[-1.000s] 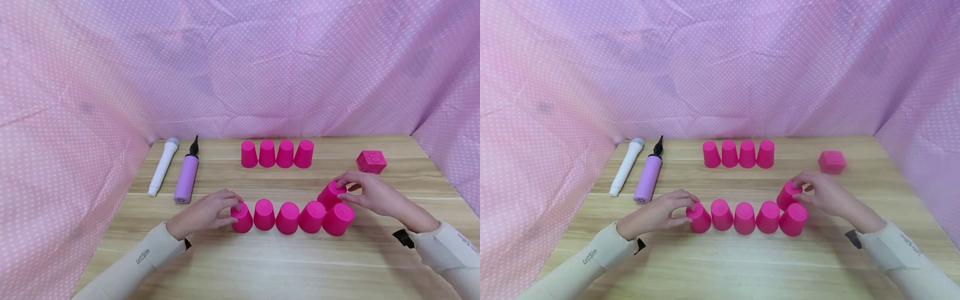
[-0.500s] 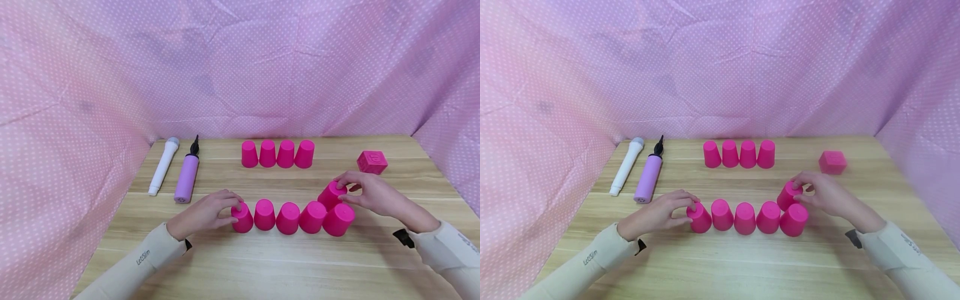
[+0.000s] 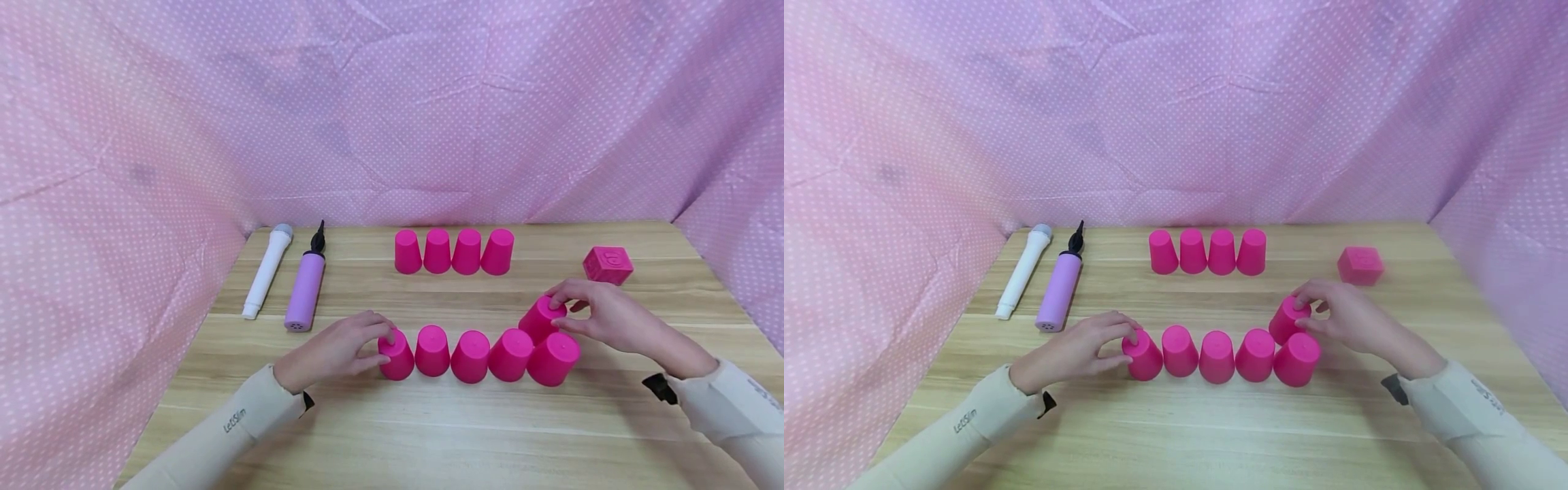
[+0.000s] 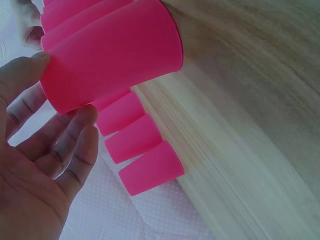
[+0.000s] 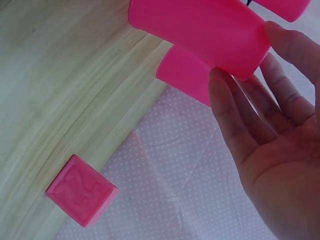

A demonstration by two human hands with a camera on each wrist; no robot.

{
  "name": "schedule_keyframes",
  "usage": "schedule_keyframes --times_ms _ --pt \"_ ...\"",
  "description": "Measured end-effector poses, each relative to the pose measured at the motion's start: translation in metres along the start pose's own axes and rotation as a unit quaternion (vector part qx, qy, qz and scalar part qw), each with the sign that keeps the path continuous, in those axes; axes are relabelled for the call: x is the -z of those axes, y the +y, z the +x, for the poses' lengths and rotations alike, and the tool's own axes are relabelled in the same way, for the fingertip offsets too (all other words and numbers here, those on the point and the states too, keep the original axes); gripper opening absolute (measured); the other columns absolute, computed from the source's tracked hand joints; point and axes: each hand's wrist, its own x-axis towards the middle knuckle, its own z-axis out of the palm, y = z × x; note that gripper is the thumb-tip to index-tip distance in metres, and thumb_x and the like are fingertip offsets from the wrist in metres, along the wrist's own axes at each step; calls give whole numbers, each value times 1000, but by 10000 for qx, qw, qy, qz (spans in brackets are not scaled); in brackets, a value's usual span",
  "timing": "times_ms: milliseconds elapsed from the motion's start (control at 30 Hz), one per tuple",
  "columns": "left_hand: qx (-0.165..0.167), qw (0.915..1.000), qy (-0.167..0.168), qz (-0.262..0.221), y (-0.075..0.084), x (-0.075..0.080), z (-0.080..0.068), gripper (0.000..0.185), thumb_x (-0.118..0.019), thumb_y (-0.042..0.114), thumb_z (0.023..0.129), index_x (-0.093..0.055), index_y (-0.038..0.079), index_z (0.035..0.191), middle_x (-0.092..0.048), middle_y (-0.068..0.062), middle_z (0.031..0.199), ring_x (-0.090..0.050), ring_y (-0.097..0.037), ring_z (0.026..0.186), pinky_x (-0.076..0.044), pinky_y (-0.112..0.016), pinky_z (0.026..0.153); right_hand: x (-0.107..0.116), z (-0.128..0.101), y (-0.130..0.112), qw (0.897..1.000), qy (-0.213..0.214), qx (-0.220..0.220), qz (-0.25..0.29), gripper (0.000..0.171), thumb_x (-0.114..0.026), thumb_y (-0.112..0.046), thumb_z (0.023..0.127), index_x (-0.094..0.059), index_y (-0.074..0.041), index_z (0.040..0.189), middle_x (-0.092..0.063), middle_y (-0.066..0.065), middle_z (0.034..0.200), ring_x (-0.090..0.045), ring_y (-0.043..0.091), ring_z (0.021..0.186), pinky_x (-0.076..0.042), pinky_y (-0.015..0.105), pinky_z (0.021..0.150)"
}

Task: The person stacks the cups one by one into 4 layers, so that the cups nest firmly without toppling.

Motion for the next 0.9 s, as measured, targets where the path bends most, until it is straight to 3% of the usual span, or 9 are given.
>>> schedule_keyframes --times_ms 233,400,567,767,900 --pt "48 9999 34 157 2 2 0 29 -73 26 84 -60 20 110 -56 3 115 -52 -9 105 -48 -24 86 3 6 -3 9999 -21 148 -42 34 -87 -5 62 -65 -17 85 -67 -1 96 -62 10 77 -53 29 64" --pt "108 9994 289 169 0 10 3 27 -73 26 84 -59 20 107 -55 6 113 -53 -6 101 -48 -23 82 8 13 -5 9988 240 420 -110 36 -87 -2 60 -65 -16 86 -67 1 98 -62 10 79 -51 23 63" --pt "-38 9943 1007 335 -8 23 16 25 -71 23 85 -58 15 104 -55 4 107 -53 -9 98 -48 -23 81 18 25 -10 9943 738 758 -134 39 -86 0 58 -67 -13 89 -68 4 100 -60 10 77 -46 17 62" --pt "49 9762 2128 413 -19 47 43 20 -70 19 86 -58 10 99 -57 0 94 -54 -14 86 -48 -30 73 34 53 -20 9870 1296 897 -326 38 -85 -1 62 -70 -11 95 -67 3 105 -54 4 72 -42 15 60" --pt "287 9706 2346 465 -24 64 69 22 -69 20 87 -58 8 102 -57 -3 95 -55 -20 88 -47 -33 74 41 76 -24 9839 1465 936 -418 34 -83 -1 66 -70 -7 97 -66 6 107 -53 7 75 -42 17 63"
